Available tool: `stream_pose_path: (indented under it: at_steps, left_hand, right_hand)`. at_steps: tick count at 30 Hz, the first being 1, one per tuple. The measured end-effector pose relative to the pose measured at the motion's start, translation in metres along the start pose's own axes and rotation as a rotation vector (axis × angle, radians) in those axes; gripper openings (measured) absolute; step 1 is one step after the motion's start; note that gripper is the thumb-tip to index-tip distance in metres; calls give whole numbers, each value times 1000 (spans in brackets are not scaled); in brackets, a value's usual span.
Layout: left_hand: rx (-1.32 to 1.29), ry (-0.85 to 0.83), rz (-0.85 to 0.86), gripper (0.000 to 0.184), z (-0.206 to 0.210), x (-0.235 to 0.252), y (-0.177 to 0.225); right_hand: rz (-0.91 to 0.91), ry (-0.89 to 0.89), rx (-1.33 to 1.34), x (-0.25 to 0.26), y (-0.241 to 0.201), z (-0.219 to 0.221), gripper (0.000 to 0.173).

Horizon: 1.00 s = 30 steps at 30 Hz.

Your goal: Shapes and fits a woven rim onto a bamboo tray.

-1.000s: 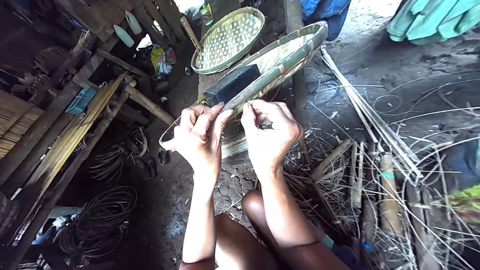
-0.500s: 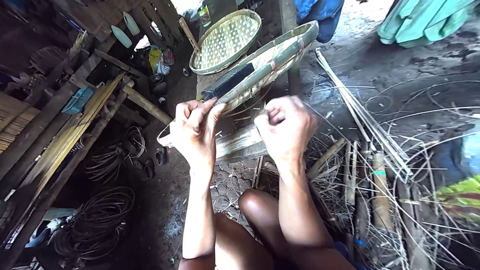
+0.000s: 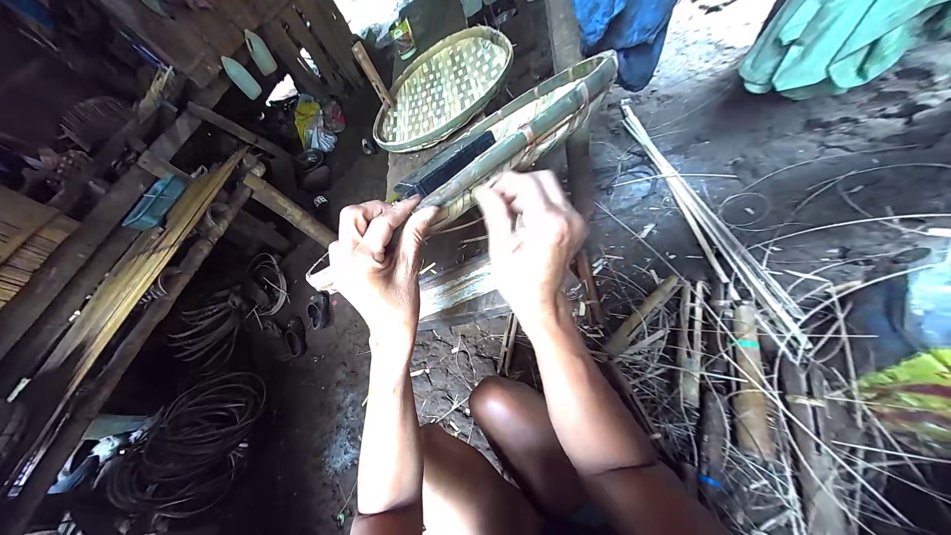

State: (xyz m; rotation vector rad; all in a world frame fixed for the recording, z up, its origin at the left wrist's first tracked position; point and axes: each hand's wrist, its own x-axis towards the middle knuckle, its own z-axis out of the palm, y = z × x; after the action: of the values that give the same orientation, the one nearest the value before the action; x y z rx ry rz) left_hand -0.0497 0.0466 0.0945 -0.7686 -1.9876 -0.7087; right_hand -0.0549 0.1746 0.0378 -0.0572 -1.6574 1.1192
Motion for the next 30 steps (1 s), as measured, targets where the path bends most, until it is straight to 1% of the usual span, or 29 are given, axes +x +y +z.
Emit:
stream_pose_path:
  at_steps: [1,3,4,5,6,7,8,9,11,12,16,18,20,22,24,25,26,29,30]
  left_hand:
    - [-7,5,-5,18,1,3,-1]
    - [-59,73,14,15,7,11,-11]
    - [-89,95,25,13,8,14,-16]
    - [-110,103,27,13,8,16,-19]
    - [-128,106,21,12,7,17,-21]
    - [-139,109,15,12,6,17,-22]
    - [-140,109,8,12,6,17,-21]
    - [-136,106,1,12,6,16,-20]
    - [-113,87,-12,13,4,15,-17]
    - [-97,65,-25,13,3,14,-16]
    - [-121,100,-5,13,6,15,-18]
    - [-122,96,-8,13,6,13,-18]
    - [-122,90,-3,13,5,12,-18]
    - [-124,79,-5,14,5,12,-18]
    - [-100,51,-13,14,3,10,-17]
    - [-88,28,-22,15,1,9,-16]
    - [-104,49,-8,14,3,10,-18]
    - [-106,55,13,14,5,8,-17]
    - [-67,31,7,14,3,6,-14]
  right_hand:
    - [-10,-169,74,-9,-12,-8,15]
    - [-105,-409,235,-33,-25,-14,11]
    - [-130,-505,306,-42,-24,-16,11]
    - [-113,-572,370,-47,-20,-20,11]
    - [-70,-582,416,-45,-16,-26,11]
    - [-24,-544,421,-40,-11,-33,13]
    - [9,-473,369,-32,-7,-39,18]
    - [38,-398,273,-23,-4,-43,23]
    - [73,-287,45,-8,-2,-44,26]
    - [83,-269,-45,-2,-5,-43,27]
    - [95,-335,-240,8,-20,-29,39]
    - [105,-328,-276,12,-22,-22,39]
    - [66,-329,-261,11,-22,-20,35]
    - [4,-383,-165,10,-19,-26,28]
    - [-8,-407,-62,15,-8,-22,27]
    - [-27,-374,-39,16,-2,-17,27]
    - [-65,-309,-51,17,2,-13,26]
    - [-187,-109,-185,19,9,-8,28]
    - [-192,-51,-234,20,12,-11,27]
